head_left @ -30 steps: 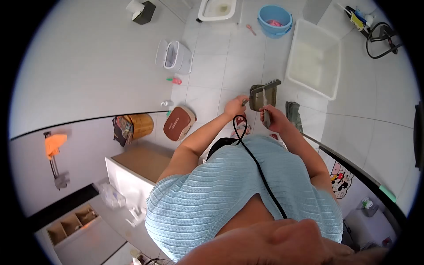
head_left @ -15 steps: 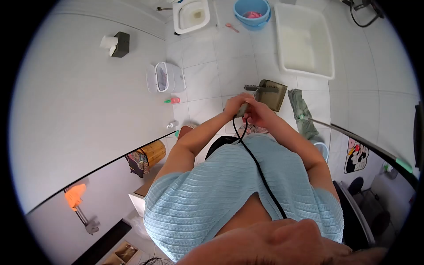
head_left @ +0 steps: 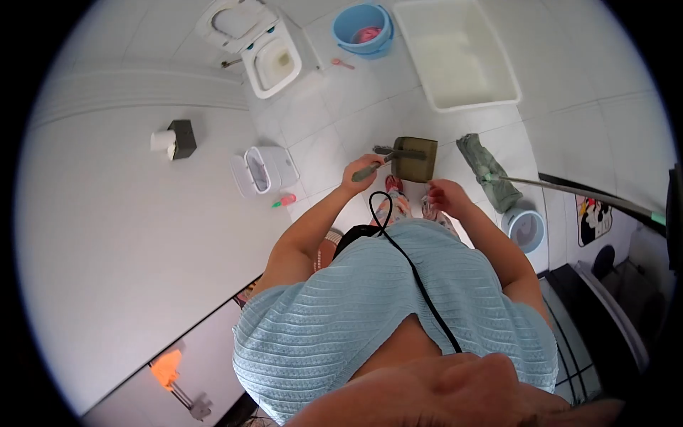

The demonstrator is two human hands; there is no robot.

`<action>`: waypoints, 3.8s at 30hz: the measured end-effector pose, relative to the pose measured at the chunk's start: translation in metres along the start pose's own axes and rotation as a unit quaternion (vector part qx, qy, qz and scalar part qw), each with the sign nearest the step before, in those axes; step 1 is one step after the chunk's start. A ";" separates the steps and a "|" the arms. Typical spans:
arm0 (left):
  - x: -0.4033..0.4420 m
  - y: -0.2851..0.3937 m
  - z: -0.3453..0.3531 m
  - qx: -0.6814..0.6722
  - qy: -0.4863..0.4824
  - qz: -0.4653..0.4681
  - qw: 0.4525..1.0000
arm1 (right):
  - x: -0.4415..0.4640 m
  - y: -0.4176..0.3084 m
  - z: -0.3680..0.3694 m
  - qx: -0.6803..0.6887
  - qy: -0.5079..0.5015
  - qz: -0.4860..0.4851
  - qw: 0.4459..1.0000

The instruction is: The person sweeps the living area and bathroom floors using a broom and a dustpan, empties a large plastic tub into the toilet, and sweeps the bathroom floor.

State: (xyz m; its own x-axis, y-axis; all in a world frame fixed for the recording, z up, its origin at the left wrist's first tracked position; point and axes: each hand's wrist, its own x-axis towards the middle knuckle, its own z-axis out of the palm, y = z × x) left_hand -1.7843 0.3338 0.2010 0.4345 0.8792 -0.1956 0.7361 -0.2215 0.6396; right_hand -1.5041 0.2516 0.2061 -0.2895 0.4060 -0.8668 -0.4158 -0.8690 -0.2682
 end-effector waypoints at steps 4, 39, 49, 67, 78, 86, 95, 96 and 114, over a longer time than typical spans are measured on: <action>0.040 -0.045 0.007 0.018 -0.003 0.039 0.999 | -0.019 0.020 -0.070 0.018 0.193 -0.082 0.978; 0.179 -0.187 -0.053 0.075 -0.055 -0.060 0.994 | -0.107 0.141 -0.237 0.154 0.495 -0.263 0.814; 0.069 -0.107 -0.032 0.088 0.006 -0.189 0.978 | -0.211 -0.123 -0.477 0.048 0.581 -0.455 0.673; 0.015 -0.090 0.021 0.015 -0.111 -0.203 0.973 | -0.161 -0.054 -0.339 0.042 0.481 -0.471 0.738; 0.126 -0.075 0.014 -0.080 -0.204 0.009 0.976 | -0.263 -0.025 -0.157 0.089 0.483 -0.607 0.624; 0.161 0.002 0.011 -0.059 -0.281 0.166 0.944 | -0.365 -0.037 -0.045 0.033 0.428 -0.733 0.527; 0.144 0.220 0.054 -0.073 -0.328 0.401 0.852 | -0.491 -0.041 0.055 -0.033 0.483 -0.786 0.385; 0.134 0.246 0.062 -0.077 -0.308 0.464 0.827 | -0.498 -0.040 0.062 -0.043 0.479 -0.793 0.373; 0.025 0.387 0.107 -0.047 -0.402 0.506 0.762 | -0.402 0.029 -0.006 -0.207 0.500 -0.459 0.705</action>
State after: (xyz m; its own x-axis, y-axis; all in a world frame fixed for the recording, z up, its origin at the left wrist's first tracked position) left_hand -1.4330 0.2244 0.3639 0.9602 -0.2715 0.0658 -0.2108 -0.5496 0.8084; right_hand -1.3945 0.0618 0.5441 0.7765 0.6277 -0.0560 0.3142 -0.4627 -0.8289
